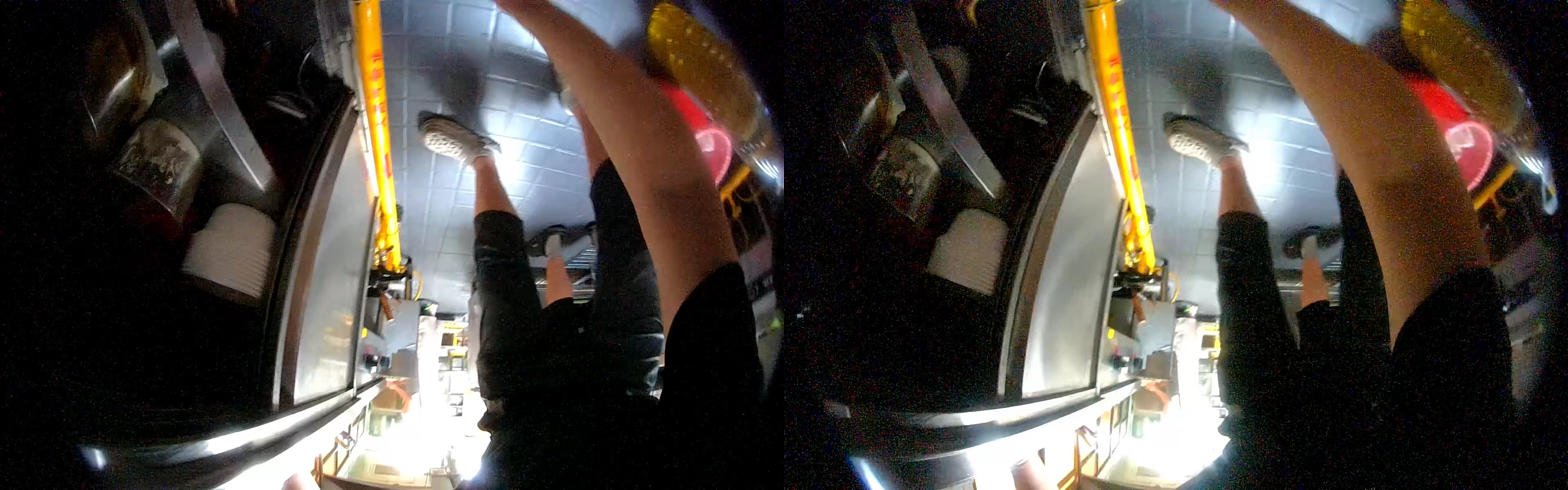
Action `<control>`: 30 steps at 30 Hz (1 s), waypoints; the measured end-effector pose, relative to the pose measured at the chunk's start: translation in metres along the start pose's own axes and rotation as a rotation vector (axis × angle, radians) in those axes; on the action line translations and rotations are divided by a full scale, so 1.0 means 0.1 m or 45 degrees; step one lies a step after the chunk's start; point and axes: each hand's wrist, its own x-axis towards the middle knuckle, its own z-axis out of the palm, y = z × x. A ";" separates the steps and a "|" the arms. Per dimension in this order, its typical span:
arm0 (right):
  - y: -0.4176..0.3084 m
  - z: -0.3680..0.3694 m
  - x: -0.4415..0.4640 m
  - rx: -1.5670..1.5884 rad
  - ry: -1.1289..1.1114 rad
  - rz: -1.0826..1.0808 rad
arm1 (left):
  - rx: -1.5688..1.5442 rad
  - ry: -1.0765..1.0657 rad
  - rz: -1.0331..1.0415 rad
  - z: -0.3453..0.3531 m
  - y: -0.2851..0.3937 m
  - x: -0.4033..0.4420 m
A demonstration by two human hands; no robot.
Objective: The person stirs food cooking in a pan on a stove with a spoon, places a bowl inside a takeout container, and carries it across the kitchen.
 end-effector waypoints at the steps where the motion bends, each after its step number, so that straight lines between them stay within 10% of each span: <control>1: 0.02 0.10 -0.31 0.059 -0.088 0.039 | 0.002 -0.007 0.008 -0.03 0.01 0.03; 10: -1.82 -0.10 -1.99 0.650 -0.684 0.168 | -0.022 -0.014 0.053 -0.27 0.01 0.17; 18: -3.48 -0.40 -1.37 1.356 -0.483 -0.307 | -0.069 0.024 0.078 -0.26 0.02 0.24; 23: -4.15 -0.27 -1.12 0.754 -0.866 -0.461 | -0.098 0.071 0.094 -0.27 0.01 0.25; 25: -4.18 -0.22 -1.00 0.823 -1.106 -0.060 | -0.105 0.081 0.091 -0.27 0.00 0.24; 30: -4.18 -0.29 -1.05 1.020 -0.772 0.042 | -0.119 0.091 0.083 -0.28 0.02 0.21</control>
